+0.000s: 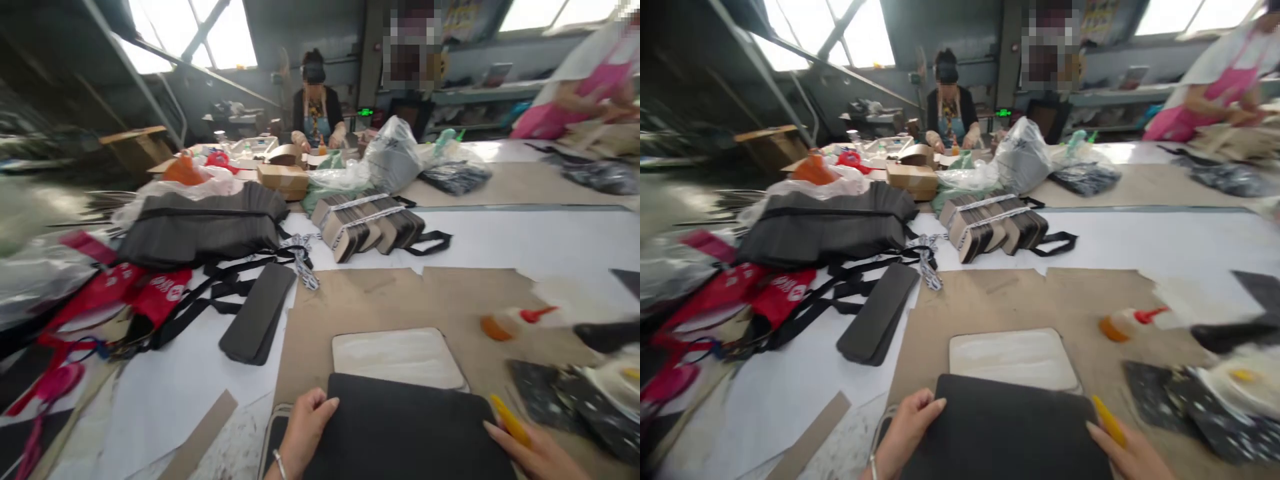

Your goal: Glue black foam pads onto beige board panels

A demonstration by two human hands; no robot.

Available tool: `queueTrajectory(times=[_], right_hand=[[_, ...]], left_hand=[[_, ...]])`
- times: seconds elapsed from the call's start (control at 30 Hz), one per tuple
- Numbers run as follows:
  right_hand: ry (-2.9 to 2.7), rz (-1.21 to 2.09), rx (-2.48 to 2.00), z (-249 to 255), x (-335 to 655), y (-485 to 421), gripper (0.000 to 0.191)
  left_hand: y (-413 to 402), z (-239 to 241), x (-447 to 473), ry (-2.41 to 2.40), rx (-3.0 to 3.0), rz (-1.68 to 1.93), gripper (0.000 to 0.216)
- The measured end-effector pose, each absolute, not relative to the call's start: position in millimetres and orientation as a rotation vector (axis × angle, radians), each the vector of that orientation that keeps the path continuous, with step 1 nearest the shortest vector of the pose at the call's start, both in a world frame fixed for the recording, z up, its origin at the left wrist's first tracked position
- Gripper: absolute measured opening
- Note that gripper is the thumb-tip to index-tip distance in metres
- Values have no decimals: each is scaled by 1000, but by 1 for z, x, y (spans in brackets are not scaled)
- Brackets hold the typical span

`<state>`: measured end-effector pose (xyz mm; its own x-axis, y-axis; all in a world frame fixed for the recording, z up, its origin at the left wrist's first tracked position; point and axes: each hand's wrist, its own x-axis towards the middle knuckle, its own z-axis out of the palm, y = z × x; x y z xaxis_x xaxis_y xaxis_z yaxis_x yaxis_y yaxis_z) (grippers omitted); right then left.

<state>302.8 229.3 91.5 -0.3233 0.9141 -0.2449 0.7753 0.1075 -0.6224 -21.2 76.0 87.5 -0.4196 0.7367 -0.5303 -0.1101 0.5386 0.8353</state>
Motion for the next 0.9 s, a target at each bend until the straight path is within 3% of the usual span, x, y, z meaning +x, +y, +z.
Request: queueTrajectory(times=[0.13,0.53,0.9], right_hand=[[-2101,1283,-1783,95,306,232,34],[-2520,777,-1933,61,266,309,30],[-2588,803,-1990,40,262,319,26]], left_hand=[[89,78,-28,1838,619,891,52],[151,45,-33,2128,753,775,43],[152,39,-27,2224,750,718,43]])
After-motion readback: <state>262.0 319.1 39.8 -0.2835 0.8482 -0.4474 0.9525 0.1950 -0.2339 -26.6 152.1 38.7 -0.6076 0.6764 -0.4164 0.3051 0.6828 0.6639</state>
